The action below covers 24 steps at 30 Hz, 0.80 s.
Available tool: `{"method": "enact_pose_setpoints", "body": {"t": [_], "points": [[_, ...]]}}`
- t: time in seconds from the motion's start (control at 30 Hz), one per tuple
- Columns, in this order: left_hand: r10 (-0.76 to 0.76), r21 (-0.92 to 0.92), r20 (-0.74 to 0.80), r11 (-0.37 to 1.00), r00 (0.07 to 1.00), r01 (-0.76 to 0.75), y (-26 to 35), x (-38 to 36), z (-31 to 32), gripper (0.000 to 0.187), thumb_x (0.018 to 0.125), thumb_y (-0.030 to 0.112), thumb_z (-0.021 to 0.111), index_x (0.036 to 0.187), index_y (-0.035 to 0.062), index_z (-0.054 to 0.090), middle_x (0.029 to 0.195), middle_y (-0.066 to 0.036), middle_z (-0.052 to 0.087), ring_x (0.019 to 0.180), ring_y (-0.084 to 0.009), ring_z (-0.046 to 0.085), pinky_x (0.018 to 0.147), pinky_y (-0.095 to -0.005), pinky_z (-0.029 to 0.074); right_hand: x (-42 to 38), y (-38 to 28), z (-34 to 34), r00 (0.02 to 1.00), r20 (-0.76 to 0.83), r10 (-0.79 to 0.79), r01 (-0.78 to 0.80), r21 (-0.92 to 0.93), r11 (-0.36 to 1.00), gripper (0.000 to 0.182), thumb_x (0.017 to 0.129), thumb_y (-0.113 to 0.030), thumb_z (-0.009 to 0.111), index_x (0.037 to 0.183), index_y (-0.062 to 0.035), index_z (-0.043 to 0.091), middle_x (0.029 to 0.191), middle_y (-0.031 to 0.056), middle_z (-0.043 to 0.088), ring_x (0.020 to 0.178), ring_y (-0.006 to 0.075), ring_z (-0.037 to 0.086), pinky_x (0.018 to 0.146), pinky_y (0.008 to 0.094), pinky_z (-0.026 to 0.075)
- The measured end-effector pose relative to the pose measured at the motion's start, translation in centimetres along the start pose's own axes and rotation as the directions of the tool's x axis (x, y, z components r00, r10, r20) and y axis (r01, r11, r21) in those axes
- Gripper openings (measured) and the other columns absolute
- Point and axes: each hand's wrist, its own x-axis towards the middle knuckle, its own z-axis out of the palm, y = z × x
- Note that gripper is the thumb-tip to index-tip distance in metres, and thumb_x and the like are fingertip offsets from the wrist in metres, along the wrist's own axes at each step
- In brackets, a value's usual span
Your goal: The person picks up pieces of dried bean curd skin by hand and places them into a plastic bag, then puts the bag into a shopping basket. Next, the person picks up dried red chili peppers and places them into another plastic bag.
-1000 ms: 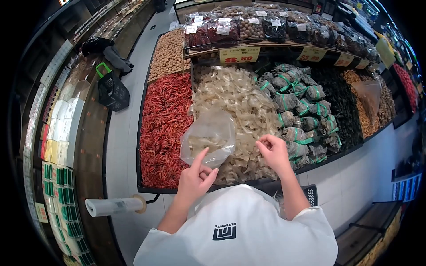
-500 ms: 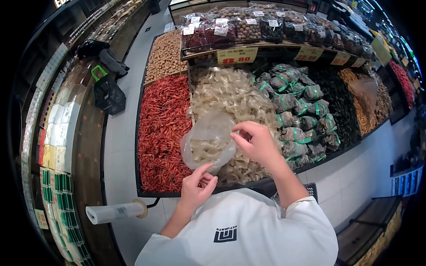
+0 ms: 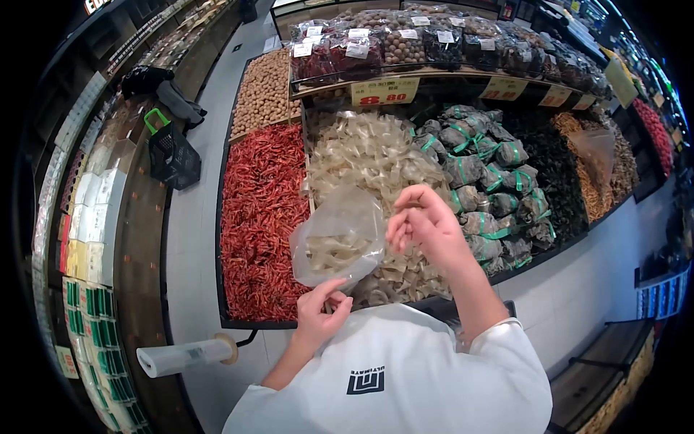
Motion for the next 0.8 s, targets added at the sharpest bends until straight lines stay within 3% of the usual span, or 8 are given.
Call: {"method": "enact_pose_setpoints", "body": {"t": [0.03, 0.07, 0.13, 0.2, 0.37, 0.63, 0.7, 0.8], "points": [[0.018, -0.027, -0.009, 0.999, 1.000, -0.018, -0.2, 0.1, 0.1, 0.040, 0.086, -0.001, 0.078, 0.124, -0.0008, 0.069, 0.077, -0.005, 0.073, 0.062, -0.0109, 0.067, 0.059, -0.0251, 0.055, -0.5, -2.2, 2.3, 0.994, 0.080, -0.074, 0.052, 0.254, 0.966, 0.047, 0.110, -0.044, 0.055, 0.129, -0.0025, 0.044, 0.085, 0.0170, 0.067, 0.069, 0.0229, 0.069, 0.061, 0.0307, 0.057], [0.033, -0.053, -0.015, 0.998, 0.999, -0.033, -0.3, 0.2, 0.2, 0.040, 0.085, -0.003, 0.077, 0.123, -0.0019, 0.068, 0.078, -0.006, 0.074, 0.063, -0.0112, 0.066, 0.060, -0.0251, 0.054, -1.1, -4.1, 4.0, 0.961, 0.185, -0.205, 0.123, 0.380, 0.917, 0.061, 0.109, -0.060, 0.047, 0.133, -0.0043, 0.038, 0.088, 0.0210, 0.065, 0.069, 0.0305, 0.069, 0.062, 0.0339, 0.058], [0.040, -0.044, -0.016, 0.998, 0.999, -0.041, -0.3, 0.6, 0.4, 0.040, 0.084, -0.004, 0.077, 0.123, -0.0022, 0.068, 0.077, -0.006, 0.073, 0.063, -0.0114, 0.066, 0.060, -0.0252, 0.054, -1.4, -7.4, 6.6, 0.849, 0.364, -0.382, 0.136, 0.547, 0.826, 0.057, 0.110, -0.060, 0.043, 0.136, -0.0093, 0.035, 0.099, 0.0258, 0.064, 0.077, 0.0324, 0.070, 0.064, 0.0348, 0.059], [0.043, -0.029, -0.017, 0.999, 0.999, -0.044, -0.3, 1.2, 0.6, 0.039, 0.084, -0.004, 0.077, 0.123, -0.0026, 0.068, 0.076, -0.006, 0.073, 0.063, -0.0116, 0.066, 0.060, -0.0253, 0.054, -2.7, -10.9, 8.8, 0.872, 0.389, -0.297, 0.016, 0.584, 0.811, 0.047, 0.112, -0.056, 0.040, 0.132, -0.0138, 0.035, 0.096, 0.0248, 0.061, 0.076, 0.0310, 0.067, 0.062, 0.0342, 0.054], [0.035, -0.030, -0.034, 0.999, 0.999, -0.036, -0.8, 1.8, 0.6, 0.040, 0.084, -0.005, 0.078, 0.123, -0.0031, 0.067, 0.074, -0.005, 0.072, 0.063, -0.0104, 0.067, 0.060, -0.0246, 0.055, -1.0, -11.8, 8.9, 0.881, 0.420, -0.220, -0.174, 0.719, 0.673, 0.045, 0.109, -0.052, 0.047, 0.132, -0.0133, 0.038, 0.103, 0.0249, 0.060, 0.082, 0.0318, 0.068, 0.068, 0.0370, 0.056], [0.037, -0.008, -0.042, 0.999, 0.998, -0.037, -0.9, 2.0, 0.4, 0.038, 0.083, -0.004, 0.080, 0.119, -0.0036, 0.070, 0.076, -0.005, 0.073, 0.064, -0.0114, 0.070, 0.062, -0.0244, 0.058, 0.2, -11.6, 8.5, 0.896, 0.403, -0.189, -0.236, 0.790, 0.566, 0.045, 0.105, -0.046, 0.058, 0.131, -0.0126, 0.043, 0.115, 0.0249, 0.059, 0.091, 0.0332, 0.068, 0.078, 0.0416, 0.057], [0.082, 0.004, -0.051, 0.997, 0.995, -0.082, -1.1, 2.1, 0.4, 0.039, 0.084, -0.004, 0.076, 0.121, -0.0029, 0.066, 0.072, -0.005, 0.071, 0.060, -0.0090, 0.064, 0.056, -0.0223, 0.051, 0.2, -11.7, 8.6, 0.897, 0.402, -0.185, -0.242, 0.796, 0.554, 0.046, 0.104, -0.044, 0.061, 0.131, -0.0125, 0.044, 0.117, 0.0250, 0.059, 0.093, 0.0335, 0.068, 0.080, 0.0427, 0.058], [0.077, 0.003, -0.047, 0.997, 0.996, -0.077, -1.2, 2.0, 0.3, 0.039, 0.084, -0.003, 0.077, 0.121, -0.0029, 0.066, 0.071, -0.005, 0.071, 0.059, -0.0095, 0.064, 0.055, -0.0225, 0.051, 0.3, -11.7, 8.7, 0.904, 0.389, -0.176, -0.239, 0.803, 0.547, 0.046, 0.102, -0.042, 0.065, 0.131, -0.0122, 0.045, 0.122, 0.0250, 0.058, 0.097, 0.0340, 0.068, 0.084, 0.0444, 0.059]]}}
